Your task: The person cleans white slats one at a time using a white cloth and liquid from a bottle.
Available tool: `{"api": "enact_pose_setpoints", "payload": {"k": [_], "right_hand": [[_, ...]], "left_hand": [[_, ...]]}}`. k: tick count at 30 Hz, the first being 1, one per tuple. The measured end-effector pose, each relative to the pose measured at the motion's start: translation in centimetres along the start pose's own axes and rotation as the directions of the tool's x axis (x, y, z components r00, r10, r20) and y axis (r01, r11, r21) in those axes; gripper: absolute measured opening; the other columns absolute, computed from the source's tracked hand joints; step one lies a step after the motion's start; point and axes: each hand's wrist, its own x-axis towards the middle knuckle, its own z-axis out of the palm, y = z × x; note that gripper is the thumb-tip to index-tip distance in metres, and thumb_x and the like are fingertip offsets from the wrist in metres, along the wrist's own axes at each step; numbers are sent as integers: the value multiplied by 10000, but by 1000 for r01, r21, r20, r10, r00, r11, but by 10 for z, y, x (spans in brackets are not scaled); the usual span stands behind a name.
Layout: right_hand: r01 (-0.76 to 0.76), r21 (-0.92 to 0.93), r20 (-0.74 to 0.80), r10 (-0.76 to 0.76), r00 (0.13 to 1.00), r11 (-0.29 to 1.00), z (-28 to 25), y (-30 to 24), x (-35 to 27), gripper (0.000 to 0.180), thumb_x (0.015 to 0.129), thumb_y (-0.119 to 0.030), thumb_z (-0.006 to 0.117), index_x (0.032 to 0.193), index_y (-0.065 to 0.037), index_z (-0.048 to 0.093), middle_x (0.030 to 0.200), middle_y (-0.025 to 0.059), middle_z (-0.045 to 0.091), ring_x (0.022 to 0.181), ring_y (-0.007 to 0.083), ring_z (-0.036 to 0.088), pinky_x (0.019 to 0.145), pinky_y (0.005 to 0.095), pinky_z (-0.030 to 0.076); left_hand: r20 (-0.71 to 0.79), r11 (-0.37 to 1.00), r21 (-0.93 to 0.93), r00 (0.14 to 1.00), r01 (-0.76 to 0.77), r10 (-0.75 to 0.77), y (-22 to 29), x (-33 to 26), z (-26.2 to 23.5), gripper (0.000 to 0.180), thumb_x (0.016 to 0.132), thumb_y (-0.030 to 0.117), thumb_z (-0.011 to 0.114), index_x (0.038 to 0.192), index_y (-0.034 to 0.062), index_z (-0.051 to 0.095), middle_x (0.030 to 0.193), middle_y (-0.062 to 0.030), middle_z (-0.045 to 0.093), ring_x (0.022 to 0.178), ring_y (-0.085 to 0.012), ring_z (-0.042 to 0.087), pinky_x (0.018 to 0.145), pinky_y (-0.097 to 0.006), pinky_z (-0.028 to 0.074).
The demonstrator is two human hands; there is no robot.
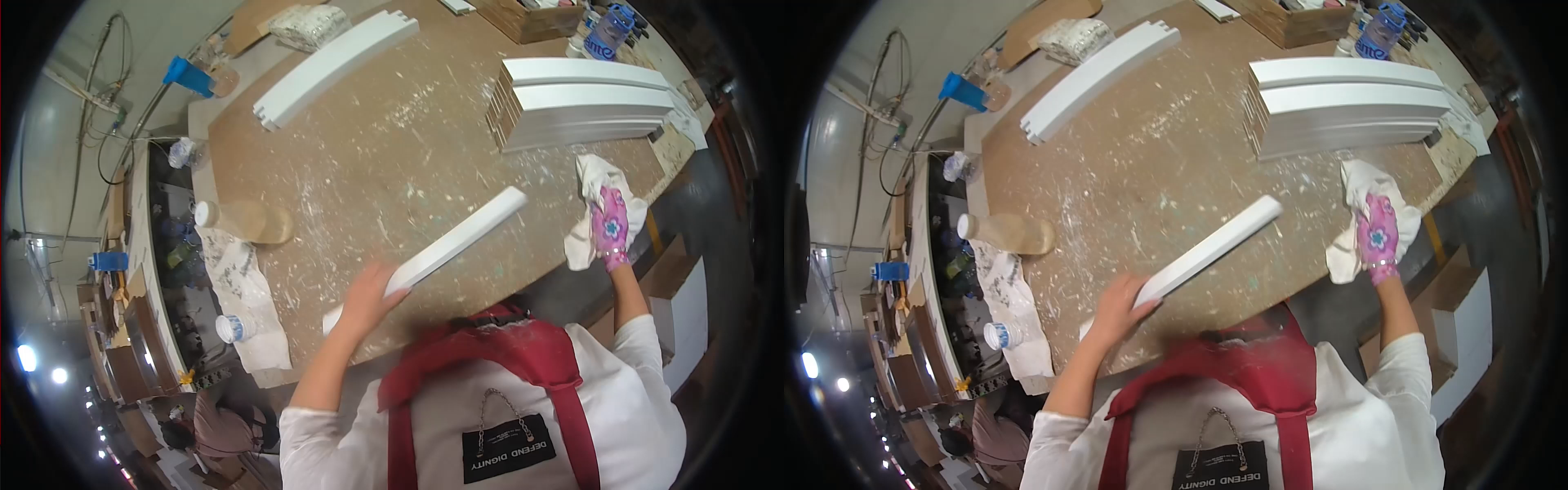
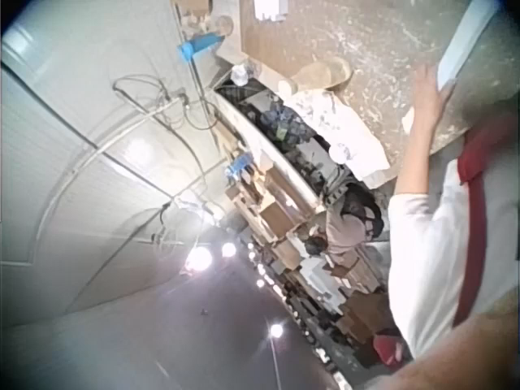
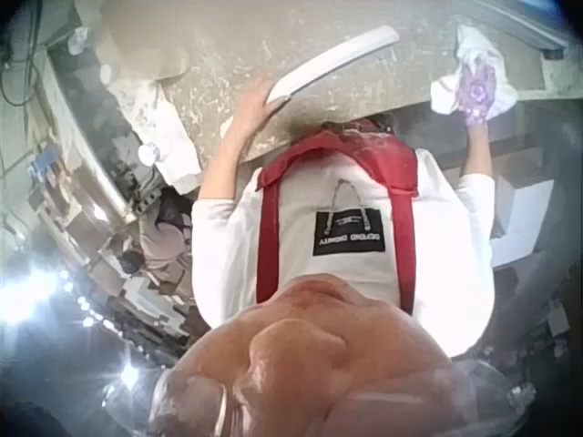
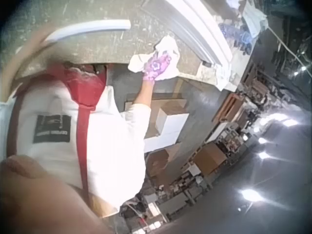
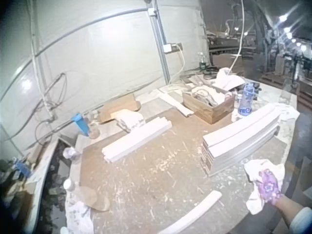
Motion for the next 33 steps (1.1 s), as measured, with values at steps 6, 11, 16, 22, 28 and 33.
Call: {"api": "enact_pose_setpoints", "payload": {"k": [6, 11, 16, 22, 28, 33], "right_hand": [[0, 22, -73, 2, 997, 1000, 1, -5, -6, 484, 797, -118, 599, 1269, -48, 516, 1236, 207, 533, 1189, 375, 463, 1035, 434, 341], [-2, -6, -86, 2, 996, 1000, 7, -6, -4, 493, 786, -116, 609, 1267, -52, 520, 1240, 199, 539, 1197, 366, 467, 1043, 432, 338], [-39, -12, -113, 37, 993, 999, 5, -9, -9, 538, 743, -97, 623, 1268, -45, 516, 1247, 216, 526, 1198, 396, 457, 1038, 450, 344], [-1, 35, -202, 8, 979, 999, -16, -37, 6, 417, 707, -113, 636, 1109, -22, 574, 1051, 185, 564, 1006, 376, 525, 906, 444, 423], [-83, 48, -156, 89, 984, 995, -27, -45, 12, 327, 716, -140, 651, 1029, -58, 605, 962, 147, 565, 931, 338, 549, 826, 421, 447], [-76, -4, -126, 75, 989, 997, -29, -38, 4, 381, 738, -196, 645, 1098, -98, 566, 1001, 129, 541, 947, 320, 532, 830, 410, 440]], "left_hand": [[-41, 901, -278, 933, 332, -357, -12, 24, -51, 453, 871, 292, 589, 1229, 18, 540, 1084, -233, 610, 1008, -371, 590, 879, -419, 447], [-311, 990, 83, 947, 117, -86, -51, 170, -96, 358, 871, 261, 582, 1136, 20, 586, 1163, -233, 567, 1071, -406, 539, 910, -448, 434], [-332, 918, 389, 942, 80, 59, -75, 303, -125, 290, 851, 259, 594, 1006, 15, 600, 1047, -218, 575, 994, -403, 543, 865, -469, 438], [-504, 820, 514, 862, 251, 53, -132, 361, -148, 344, 737, 239, 709, 982, 44, 565, 1036, -172, 565, 986, -370, 530, 855, -453, 443], [-457, 980, 200, 883, -15, 107, -76, 369, -135, 466, 802, 179, 683, 1219, 42, 526, 1137, -144, 557, 1058, -304, 535, 841, -433, 465], [-176, 914, -98, 911, -393, 373, 124, 332, -105, 513, 809, 245, 695, 1236, 17, 526, 1171, -190, 576, 1099, -305, 542, 931, -391, 428]]}}
